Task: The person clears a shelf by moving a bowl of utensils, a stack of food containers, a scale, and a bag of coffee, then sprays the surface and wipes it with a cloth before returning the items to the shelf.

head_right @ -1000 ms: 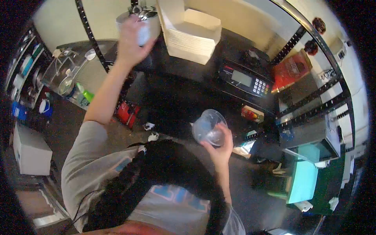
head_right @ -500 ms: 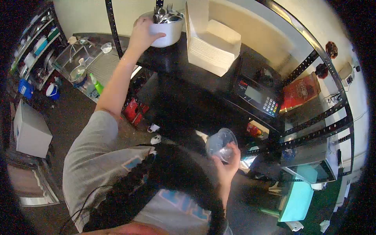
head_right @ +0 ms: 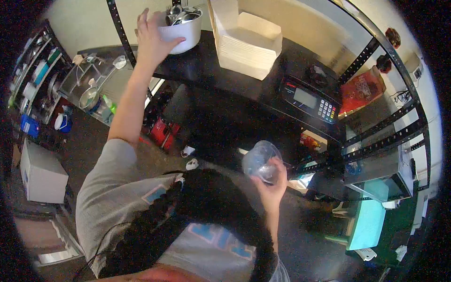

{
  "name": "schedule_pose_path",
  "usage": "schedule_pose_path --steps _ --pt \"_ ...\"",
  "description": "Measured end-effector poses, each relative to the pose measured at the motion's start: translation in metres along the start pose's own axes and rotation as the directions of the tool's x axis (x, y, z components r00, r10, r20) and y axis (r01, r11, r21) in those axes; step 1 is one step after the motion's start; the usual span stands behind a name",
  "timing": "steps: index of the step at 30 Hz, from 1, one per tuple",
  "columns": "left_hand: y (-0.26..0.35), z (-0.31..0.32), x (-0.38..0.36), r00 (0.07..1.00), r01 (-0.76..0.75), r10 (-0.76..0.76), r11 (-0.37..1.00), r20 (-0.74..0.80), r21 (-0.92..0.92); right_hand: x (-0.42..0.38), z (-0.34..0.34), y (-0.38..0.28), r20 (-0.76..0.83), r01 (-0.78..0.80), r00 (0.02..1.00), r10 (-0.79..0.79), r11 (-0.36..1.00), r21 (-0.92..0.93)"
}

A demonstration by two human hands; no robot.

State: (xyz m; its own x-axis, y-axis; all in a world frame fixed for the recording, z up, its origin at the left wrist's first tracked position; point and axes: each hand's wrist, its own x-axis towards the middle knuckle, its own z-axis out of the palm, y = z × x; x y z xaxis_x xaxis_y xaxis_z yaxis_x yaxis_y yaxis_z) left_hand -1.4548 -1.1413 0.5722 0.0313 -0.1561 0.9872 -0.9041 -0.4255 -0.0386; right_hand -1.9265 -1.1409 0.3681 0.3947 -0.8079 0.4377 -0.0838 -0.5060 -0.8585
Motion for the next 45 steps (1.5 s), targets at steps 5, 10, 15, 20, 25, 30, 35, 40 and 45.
schedule_pose_path --steps 5,10,15,20,25,30,35,40,45 --pt "0.087 -0.004 -0.007 0.854 -0.393 0.519 0.616 -0.023 -0.683 0.001 0.001 -0.007 0.006 -0.022 1.0 0.022 1.0 0.016" --pt "0.135 0.023 0.004 0.789 -0.345 0.57 0.719 0.228 -0.603 0.002 -0.002 -0.009 -0.06 -0.02 0.998 0.023 0.999 0.043" --pt "0.13 0.031 0.02 0.66 -0.3 0.587 0.779 0.469 -0.551 -0.005 -0.014 0.008 -0.093 0.007 0.996 -0.01 1.0 -0.026" --pt "0.112 0.037 0.016 0.704 -0.242 0.539 0.794 0.462 -0.557 -0.011 -0.024 0.008 -0.044 0.001 0.999 -0.009 0.984 -0.177" --pt "0.102 0.056 0.012 0.69 -0.317 0.576 0.784 0.437 -0.533 -0.007 -0.02 0.005 -0.091 -0.031 0.995 0.026 0.999 -0.044" --pt "0.083 0.067 0.006 0.649 -0.374 0.648 0.729 0.399 -0.574 -0.006 -0.014 0.001 -0.048 -0.026 0.999 0.022 0.997 -0.074" --pt "0.085 0.038 0.007 0.638 -0.331 0.644 0.724 0.422 -0.604 -0.006 -0.005 0.002 -0.035 -0.029 0.999 0.027 0.999 -0.041" --pt "0.095 0.025 0.002 0.711 -0.282 0.549 0.795 0.44 -0.537 -0.001 -0.01 0.011 0.018 0.03 0.999 -0.027 0.975 -0.221" --pt "0.114 -0.013 -0.027 0.919 -0.258 0.382 0.768 0.095 -0.587 -0.003 -0.017 0.056 0.001 -0.073 0.997 0.077 0.949 -0.306"
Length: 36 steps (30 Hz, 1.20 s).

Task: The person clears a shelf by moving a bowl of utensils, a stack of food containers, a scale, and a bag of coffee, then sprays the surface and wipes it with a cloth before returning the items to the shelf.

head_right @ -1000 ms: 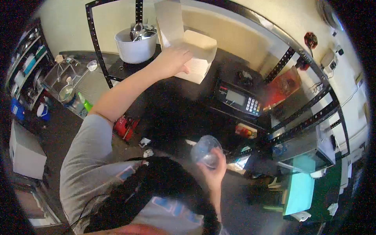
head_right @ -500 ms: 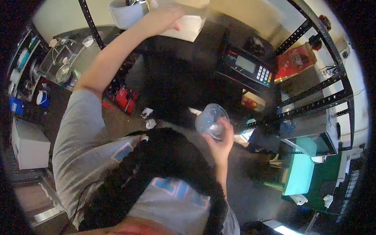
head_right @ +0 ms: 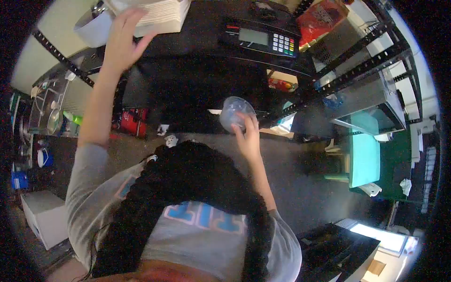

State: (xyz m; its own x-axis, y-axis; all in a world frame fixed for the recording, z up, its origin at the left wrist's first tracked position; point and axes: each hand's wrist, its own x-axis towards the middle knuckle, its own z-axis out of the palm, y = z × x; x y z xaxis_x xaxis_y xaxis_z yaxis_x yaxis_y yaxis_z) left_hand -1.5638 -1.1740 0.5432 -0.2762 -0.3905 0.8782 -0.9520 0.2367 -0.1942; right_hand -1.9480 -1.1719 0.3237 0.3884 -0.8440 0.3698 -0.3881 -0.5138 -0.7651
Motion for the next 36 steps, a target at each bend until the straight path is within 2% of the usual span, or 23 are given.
schedule_pose_path --steps 1,3,7,9,10,12,13,15,17,18,19,20,21,22,23,25,26,28,29,31,33,34,36 --pt "0.009 0.003 -0.025 0.998 0.047 -0.049 0.997 -0.033 -0.065 0.003 0.001 0.013 -0.016 -0.065 0.998 0.065 0.998 -0.016" --pt "0.038 0.006 -0.063 0.997 0.042 -0.054 0.983 -0.06 -0.179 0.014 0.007 0.064 -0.07 -0.045 0.997 0.037 0.991 -0.123" --pt "0.112 0.027 -0.145 0.931 0.362 -0.314 0.863 0.185 -0.354 0.059 0.012 0.131 -0.193 0.033 0.977 -0.091 0.959 -0.283" --pt "0.141 0.025 -0.167 0.887 0.43 -0.297 0.81 0.354 -0.398 0.086 0.016 0.16 -0.216 0.052 0.968 -0.129 0.942 -0.331" --pt "0.147 0.022 -0.17 0.884 0.439 -0.309 0.809 0.352 -0.391 0.1 0.019 0.176 -0.248 0.045 0.957 -0.151 0.921 -0.386" --pt "0.153 0.017 -0.176 0.876 0.375 -0.171 0.829 0.45 -0.415 0.127 0.028 0.212 -0.27 0.056 0.941 -0.202 0.883 -0.467" --pt "0.154 0.014 -0.176 0.872 0.388 -0.19 0.83 0.451 -0.401 0.141 0.031 0.218 -0.253 0.072 0.945 -0.209 0.884 -0.462" --pt "0.15 0.007 -0.171 0.83 0.45 -0.239 0.822 0.504 -0.349 0.169 0.038 0.229 -0.326 -0.101 0.943 -0.075 0.865 -0.491" --pt "0.147 0.007 -0.172 0.847 0.443 -0.28 0.842 0.451 -0.309 0.195 0.038 0.23 -0.345 -0.09 0.93 -0.126 0.832 -0.547" --pt "0.149 0.005 -0.171 0.832 0.481 -0.331 0.831 0.446 -0.281 0.208 0.034 0.23 -0.177 -0.181 0.98 0.092 0.783 -0.595" --pt "0.151 0.003 -0.171 0.817 0.516 -0.379 0.818 0.435 -0.255 0.221 0.031 0.23 -0.018 -0.245 0.95 0.311 0.71 -0.66" --pt "0.154 0.002 -0.171 0.809 0.528 -0.392 0.812 0.439 -0.248 0.223 0.044 0.238 -0.173 -0.33 0.941 0.291 0.666 -0.669" --pt "0.159 0.003 -0.172 0.814 0.527 -0.407 0.818 0.415 -0.231 0.231 0.062 0.311 -0.231 -0.147 0.972 0.044 0.88 -0.451" --pt "0.164 0.002 -0.173 0.804 0.539 -0.417 0.813 0.424 -0.222 0.234 0.065 0.292 -0.345 -0.343 0.908 0.237 0.894 -0.289" --pt "0.169 0.001 -0.172 0.792 0.551 -0.424 0.806 0.439 -0.215 0.234 0.057 0.274 -0.337 -0.322 0.915 0.221 0.903 -0.283" --pt "0.176 0.001 -0.163 0.802 0.533 -0.431 0.829 0.414 -0.169 0.224 0.04 0.247 -0.196 -0.3 0.954 0.228 0.738 -0.605" --pt "0.177 0.001 -0.159 0.786 0.562 -0.456 0.808 0.417 -0.178 0.218 0.036 0.235 -0.191 -0.292 0.956 0.221 0.745 -0.6" --pt "0.182 0.004 -0.15 0.768 0.594 -0.484 0.783 0.42 -0.184 0.198 0.032 0.22 -0.252 -0.152 0.967 -0.02 0.75 -0.643" --pt "0.182 0.007 -0.139 0.779 0.594 -0.496 0.78 0.383 -0.199 0.182 0.033 0.22 -0.248 -0.149 0.968 -0.021 0.751 -0.643" --pt "0.18 0.016 -0.116 0.791 0.592 -0.511 0.778 0.337 -0.209 0.149 0.04 0.215 -0.401 -0.044 0.911 -0.094 0.946 -0.322" --pt "0.176 0.03 -0.091 0.799 0.601 -0.541 0.735 0.264 -0.314 0.114 0.011 0.153 -0.295 0.18 0.936 -0.19 0.982 -0.061" --pt "0.172 0.038 -0.078 0.801 0.599 -0.541 0.738 0.258 -0.311 0.103 -0.007 0.122 -0.295 0.187 0.935 -0.196 0.981 -0.059" --pt "0.164 0.054 -0.051 0.857 0.512 -0.496 0.787 0.14 -0.345 0.09 -0.042 0.061 -0.34 0.445 0.839 -0.425 0.895 -0.02"
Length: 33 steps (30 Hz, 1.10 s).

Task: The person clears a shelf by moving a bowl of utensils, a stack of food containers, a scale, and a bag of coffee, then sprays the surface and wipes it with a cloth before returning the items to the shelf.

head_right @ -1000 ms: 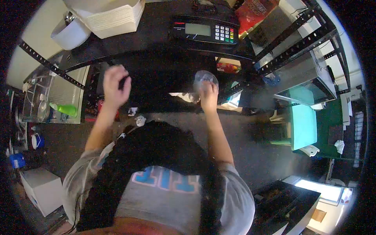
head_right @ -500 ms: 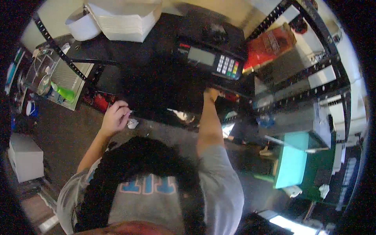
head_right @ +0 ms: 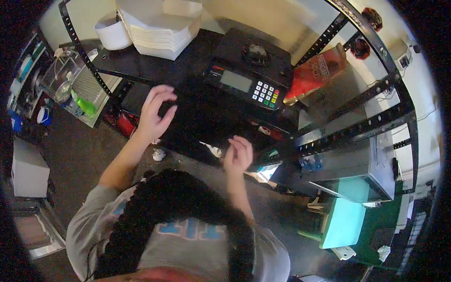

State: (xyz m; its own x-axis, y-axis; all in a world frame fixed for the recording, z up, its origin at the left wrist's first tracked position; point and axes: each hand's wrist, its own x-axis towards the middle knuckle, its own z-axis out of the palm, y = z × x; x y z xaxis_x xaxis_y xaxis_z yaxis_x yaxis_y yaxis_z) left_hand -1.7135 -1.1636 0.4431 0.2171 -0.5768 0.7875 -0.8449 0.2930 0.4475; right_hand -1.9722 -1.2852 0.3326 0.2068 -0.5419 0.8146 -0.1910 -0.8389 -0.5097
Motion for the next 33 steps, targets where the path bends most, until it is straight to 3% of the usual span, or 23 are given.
schedule_pose_path --steps 2,3,6,7,8,9,12,15,16,17,19,21,23,25,27,28,29,31,33 --pt "0.008 0.015 0.032 1.0 -0.001 0.001 1.0 -0.008 -0.031 0.048 -0.031 -0.031 -0.112 0.239 0.962 -0.25 0.966 -0.103" --pt "0.005 0.026 0.045 1.0 -0.008 0.008 0.999 0.002 -0.041 0.076 -0.039 -0.045 -0.147 0.237 0.954 -0.263 0.956 -0.17" --pt "-0.007 0.056 0.073 0.996 0.093 -0.091 0.99 0.018 -0.104 0.132 -0.052 -0.062 -0.033 0.036 0.998 -0.056 0.901 -0.432" --pt "-0.013 0.064 0.081 0.972 0.221 -0.213 0.971 0.094 -0.085 0.14 -0.051 -0.057 -0.014 -0.046 0.999 0.045 0.86 -0.508" --pt "-0.016 0.07 0.086 0.93 0.341 -0.328 0.939 0.164 -0.054 0.15 -0.049 -0.053 0.035 -0.166 0.974 0.226 0.806 -0.569" --pt "-0.02 0.074 0.088 0.934 0.327 -0.312 0.943 0.176 -0.061 0.159 -0.048 -0.05 0.071 -0.274 0.912 0.404 0.729 -0.628" --pt "-0.029 0.081 0.093 0.918 0.279 -0.305 0.951 0.252 0.134 0.161 -0.04 -0.023 0.042 -0.247 0.935 0.351 0.733 -0.633" --pt "-0.023 0.077 0.098 0.887 0.357 -0.381 0.924 0.263 0.136 0.164 -0.038 -0.007 0.014 -0.157 0.979 0.204 0.796 -0.584" --pt "-0.027 0.078 0.095 0.887 0.354 -0.376 0.927 0.27 0.128 0.167 -0.037 -0.014 0.01 -0.199 0.967 0.255 0.775 -0.6" --pt "-0.036 0.079 0.093 0.904 0.329 -0.344 0.939 0.255 0.101 0.169 -0.034 -0.012 0.014 -0.132 0.984 0.175 0.791 -0.598" --pt "-0.036 0.073 0.098 0.887 0.347 -0.35 0.935 0.301 0.065 0.177 -0.033 -0.019 0.04 -0.264 0.935 0.353 0.764 -0.588" --pt "-0.064 0.076 0.093 0.931 0.267 -0.273 0.962 0.242 0.06 0.178 -0.025 -0.004 0.05 -0.227 0.955 0.293 0.827 -0.514" --pt "-0.047 0.057 0.099 0.913 0.28 -0.305 0.951 0.27 0.129 0.182 -0.012 -0.003 0.096 -0.21 0.953 0.287 0.855 -0.474" --pt "-0.039 0.046 0.102 0.866 0.425 -0.422 0.904 0.269 0.049 0.179 -0.004 0.004 0.064 -0.217 0.96 0.272 0.871 -0.441" --pt "-0.04 0.048 0.101 0.839 0.487 -0.47 0.874 0.275 0.009 0.185 -0.011 0.002 -0.149 -0.101 0.987 0.058 0.947 -0.303" --pt "-0.045 0.053 0.097 0.906 0.384 -0.382 0.923 0.182 0.027 0.193 -0.024 -0.018 -0.301 -0.119 0.954 0.009 0.929 -0.351" --pt "-0.045 0.056 0.094 0.954 0.283 -0.287 0.958 0.088 0.056 0.194 -0.027 -0.015 -0.507 -0.212 0.861 0.036 0.932 -0.294" --pt "-0.041 0.054 0.09 0.963 0.256 -0.26 0.964 0.073 0.069 0.205 -0.025 -0.005 -0.642 -0.169 0.766 -0.032 0.953 -0.25" --pt "-0.035 0.051 0.09 0.972 0.221 -0.226 0.972 0.06 0.083 0.218 -0.015 0.055 -0.686 -0.159 0.728 -0.017 0.968 -0.193"
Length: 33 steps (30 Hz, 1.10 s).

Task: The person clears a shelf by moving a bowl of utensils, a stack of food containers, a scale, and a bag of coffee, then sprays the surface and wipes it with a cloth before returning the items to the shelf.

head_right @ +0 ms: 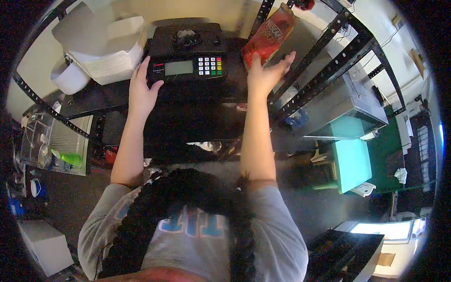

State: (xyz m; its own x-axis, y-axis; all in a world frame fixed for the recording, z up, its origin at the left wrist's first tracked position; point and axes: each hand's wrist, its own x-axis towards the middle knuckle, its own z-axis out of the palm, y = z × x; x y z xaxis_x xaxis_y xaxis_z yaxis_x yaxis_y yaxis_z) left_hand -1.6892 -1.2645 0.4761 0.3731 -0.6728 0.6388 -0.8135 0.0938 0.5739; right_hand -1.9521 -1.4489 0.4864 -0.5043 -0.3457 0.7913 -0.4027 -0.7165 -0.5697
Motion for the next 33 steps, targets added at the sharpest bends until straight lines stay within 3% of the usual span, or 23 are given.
schedule_pose_path --steps 2,3,4,5,7,11,13,14,17,18,21,33 --pt "0.004 -0.002 -0.002 0.995 -0.092 0.094 0.994 -0.028 0.053 0.01 0.003 0.024 -0.056 -0.027 0.998 0.03 0.998 0.056" --pt "0.006 -0.001 -0.003 0.995 -0.092 0.093 0.994 -0.027 0.052 0.019 -0.001 0.028 0.124 -0.271 0.958 0.259 0.958 0.093" --pt "0.006 -0.001 -0.004 0.995 -0.097 0.099 0.994 -0.029 0.046 0.025 -0.001 0.028 0.303 -0.5 0.837 0.455 0.862 0.086" --pt "0.005 -0.001 -0.004 0.994 -0.102 0.104 0.994 -0.031 0.042 0.029 0.0 0.028 0.303 -0.5 0.837 0.455 0.862 0.085" --pt "0.005 -0.003 -0.004 0.994 -0.102 0.102 0.994 -0.023 0.028 0.035 0.002 0.032 0.276 -0.613 0.784 0.557 0.623 0.486" --pt "0.004 -0.002 -0.005 0.994 -0.104 0.104 0.994 -0.011 0.013 0.051 0.013 0.067 0.213 -0.658 0.752 0.624 0.693 0.295" --pt "0.002 -0.002 -0.005 0.994 -0.106 0.106 0.994 -0.001 0.003 0.059 0.025 0.101 0.302 -0.651 0.753 0.585 0.594 0.472" --pt "0.002 -0.002 -0.004 0.995 -0.103 0.103 0.995 0.001 -0.006 0.062 0.033 0.116 0.295 -0.649 0.753 0.588 0.594 0.475" --pt "0.004 -0.004 -0.004 0.996 -0.084 0.085 0.996 0.013 -0.029 0.067 0.055 0.157 0.365 -0.553 0.792 0.49 0.322 0.768" --pt "0.005 -0.003 -0.003 0.996 -0.088 0.089 0.996 0.013 -0.03 0.067 0.058 0.166 0.361 -0.55 0.794 0.49 0.323 0.77" --pt "0.004 -0.003 -0.005 0.996 -0.094 0.094 0.995 -0.005 -0.028 0.068 0.063 0.178 0.407 -0.571 0.819 0.405 0.502 0.649" --pt "-0.001 -0.003 -0.006 0.995 -0.097 0.097 0.995 -0.005 -0.021 0.083 0.088 0.188 0.432 -0.619 0.783 0.447 0.617 0.486"
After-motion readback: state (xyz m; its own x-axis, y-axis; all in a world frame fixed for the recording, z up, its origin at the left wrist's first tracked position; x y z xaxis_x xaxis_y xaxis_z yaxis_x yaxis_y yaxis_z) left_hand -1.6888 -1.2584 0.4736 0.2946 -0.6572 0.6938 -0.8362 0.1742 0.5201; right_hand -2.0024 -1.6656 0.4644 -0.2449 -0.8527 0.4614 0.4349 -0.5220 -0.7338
